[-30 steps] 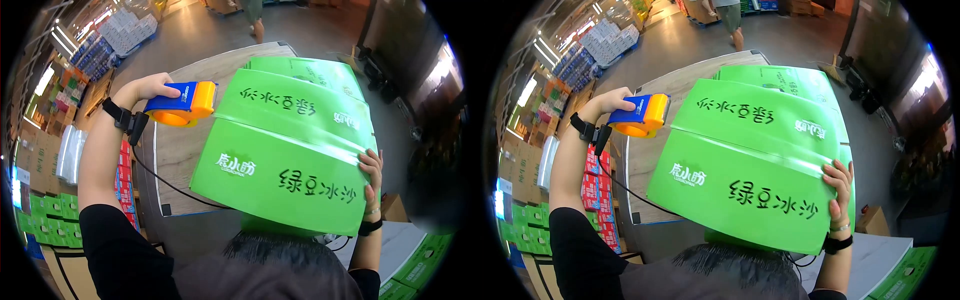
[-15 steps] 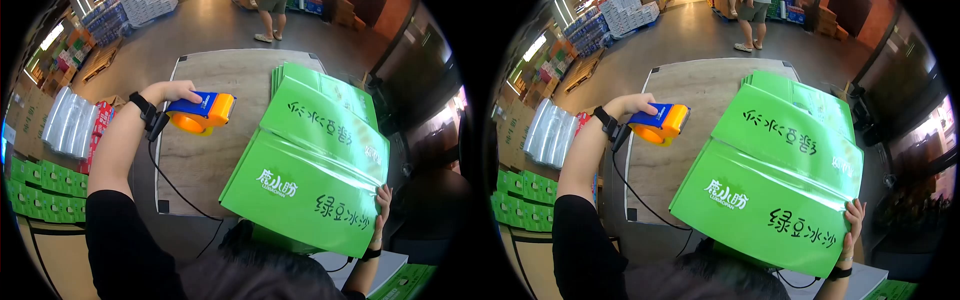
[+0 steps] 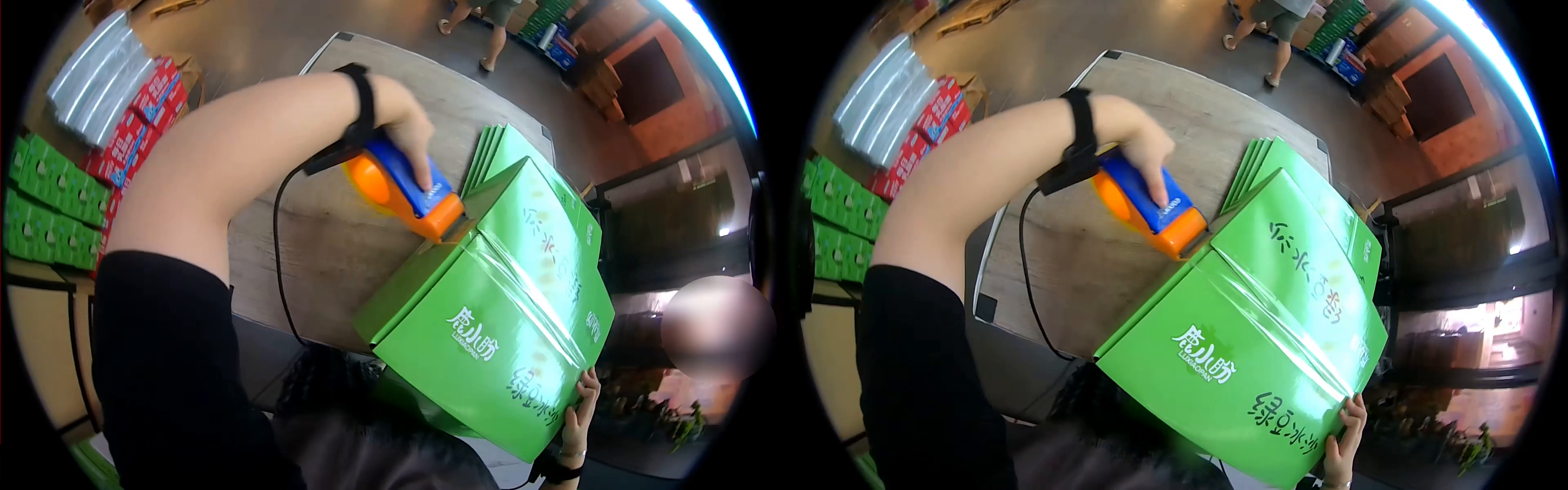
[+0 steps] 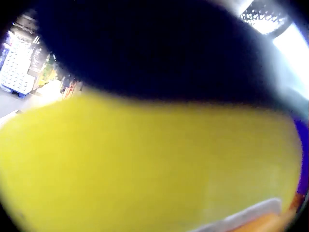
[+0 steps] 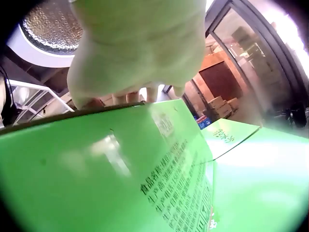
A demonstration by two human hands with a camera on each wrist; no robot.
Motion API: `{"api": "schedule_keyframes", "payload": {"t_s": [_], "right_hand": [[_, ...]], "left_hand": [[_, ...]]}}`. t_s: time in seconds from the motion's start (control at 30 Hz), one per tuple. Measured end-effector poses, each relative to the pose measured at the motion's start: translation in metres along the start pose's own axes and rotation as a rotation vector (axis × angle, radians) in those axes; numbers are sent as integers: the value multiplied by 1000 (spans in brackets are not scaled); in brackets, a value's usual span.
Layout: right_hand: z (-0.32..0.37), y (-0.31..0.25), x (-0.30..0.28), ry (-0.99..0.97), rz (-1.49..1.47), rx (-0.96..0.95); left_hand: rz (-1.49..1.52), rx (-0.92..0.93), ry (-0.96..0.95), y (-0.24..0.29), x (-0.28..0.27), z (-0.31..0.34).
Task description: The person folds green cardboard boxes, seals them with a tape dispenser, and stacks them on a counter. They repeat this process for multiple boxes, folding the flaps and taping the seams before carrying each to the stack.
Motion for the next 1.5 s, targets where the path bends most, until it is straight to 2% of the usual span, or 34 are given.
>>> {"api": "schedule_keyframes", "payload": {"t_s": [0.07,0.1,0.13,0.3,0.4,0.43,0.57,0.73,0.8,0.97,1.03,1.1,1.13,1.17,1.2,1.27,1.43,1.5], "right_hand": [[0,-2,-4,-52,34,60],[1,-3,5,-7,-13,98],[4,-3,13,25,30,25],[2,-12,15,17,115,39],[2,-9,15,26,123,11],[2,-9,16,30,121,7],[1,-15,17,33,117,-11],[1,-11,16,33,137,-21],[1,-13,17,32,140,-33],[5,-18,16,25,155,-34],[3,-24,20,25,145,-25],[-1,-18,24,53,110,-53],[6,-16,22,65,101,-39],[5,-22,22,49,132,-15],[9,-20,21,50,118,3],[8,-12,18,46,93,23],[3,-13,17,87,59,19],[2,-13,15,79,75,17]], "left_hand": [[-22,-28,35,3,-6,-7],[-38,-49,26,10,-10,-5],[-70,-68,44,18,-13,2],[-212,-30,155,58,-23,36],[-309,36,348,74,-22,54],[-288,-16,382,81,-21,57],[-344,110,465,85,-15,65],[-307,386,589,80,-8,95],[-354,394,592,85,-6,93],[-664,252,502,107,33,25],[-791,171,429,98,59,6],[-684,87,425,68,67,13],[-479,95,430,52,68,31],[-555,-8,440,37,77,23],[-616,-93,501,28,87,32],[-536,-194,630,11,113,48],[-96,-367,765,-11,182,37],[-339,-362,1143,6,193,41]]}}
Point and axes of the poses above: each hand's wrist, its own z-axis away from the middle knuckle, its own x-axis out of the palm, y = z × x, the point moved 1 cm from there along -z, towards the middle knuckle, and after that the axes turned 3 degrees about y, right-handed, at the moved point
